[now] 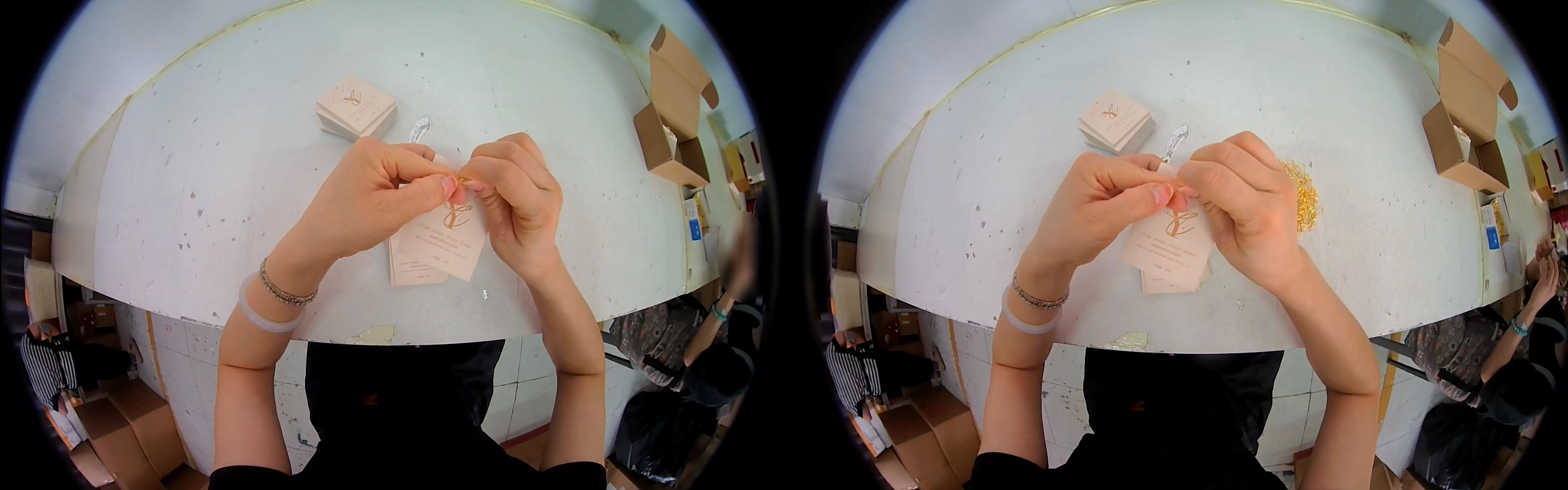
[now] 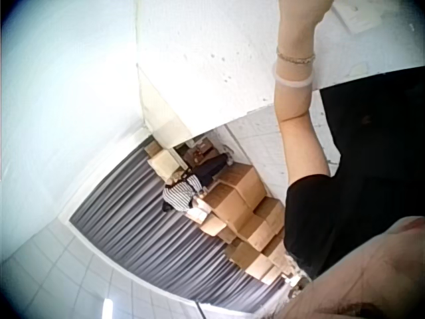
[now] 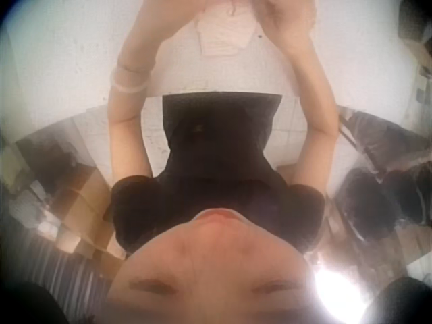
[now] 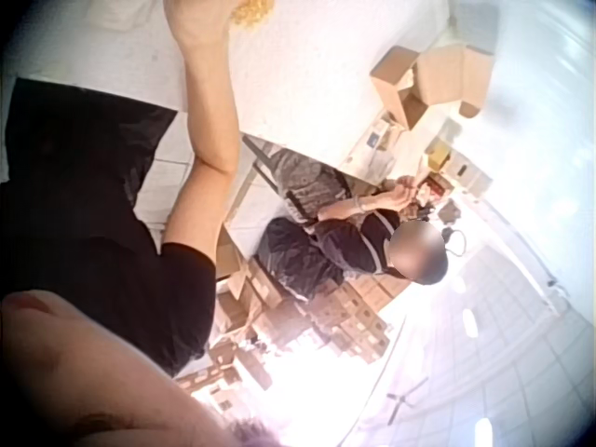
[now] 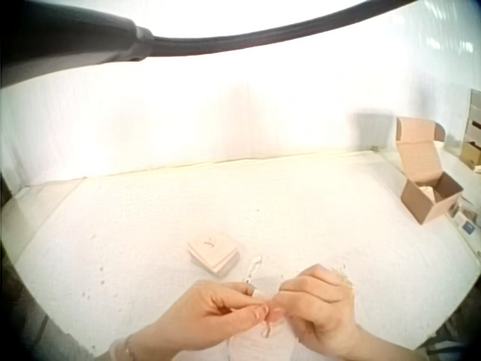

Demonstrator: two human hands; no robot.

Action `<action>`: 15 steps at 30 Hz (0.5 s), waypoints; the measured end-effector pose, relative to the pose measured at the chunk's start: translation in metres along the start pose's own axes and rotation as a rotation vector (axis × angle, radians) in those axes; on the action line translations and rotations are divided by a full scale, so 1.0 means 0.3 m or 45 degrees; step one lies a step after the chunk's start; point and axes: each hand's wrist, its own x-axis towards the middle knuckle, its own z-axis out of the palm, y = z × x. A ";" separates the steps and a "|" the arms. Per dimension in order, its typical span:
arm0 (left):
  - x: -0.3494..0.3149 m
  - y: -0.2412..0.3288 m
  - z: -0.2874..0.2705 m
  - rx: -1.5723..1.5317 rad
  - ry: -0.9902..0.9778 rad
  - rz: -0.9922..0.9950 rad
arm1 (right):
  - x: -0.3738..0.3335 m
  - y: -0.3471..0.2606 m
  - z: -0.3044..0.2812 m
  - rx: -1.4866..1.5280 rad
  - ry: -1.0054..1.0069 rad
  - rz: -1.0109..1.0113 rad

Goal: The person threads a gold string through the hole of a small rectangular paper tag and ties a knot to secure it. They repeat this process for multiple tags, handling them one at a time and stacking the finished items on the table.

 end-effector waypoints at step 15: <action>-0.002 0.011 0.022 0.095 0.123 -0.055 | -0.011 -0.007 0.000 0.176 -0.059 0.313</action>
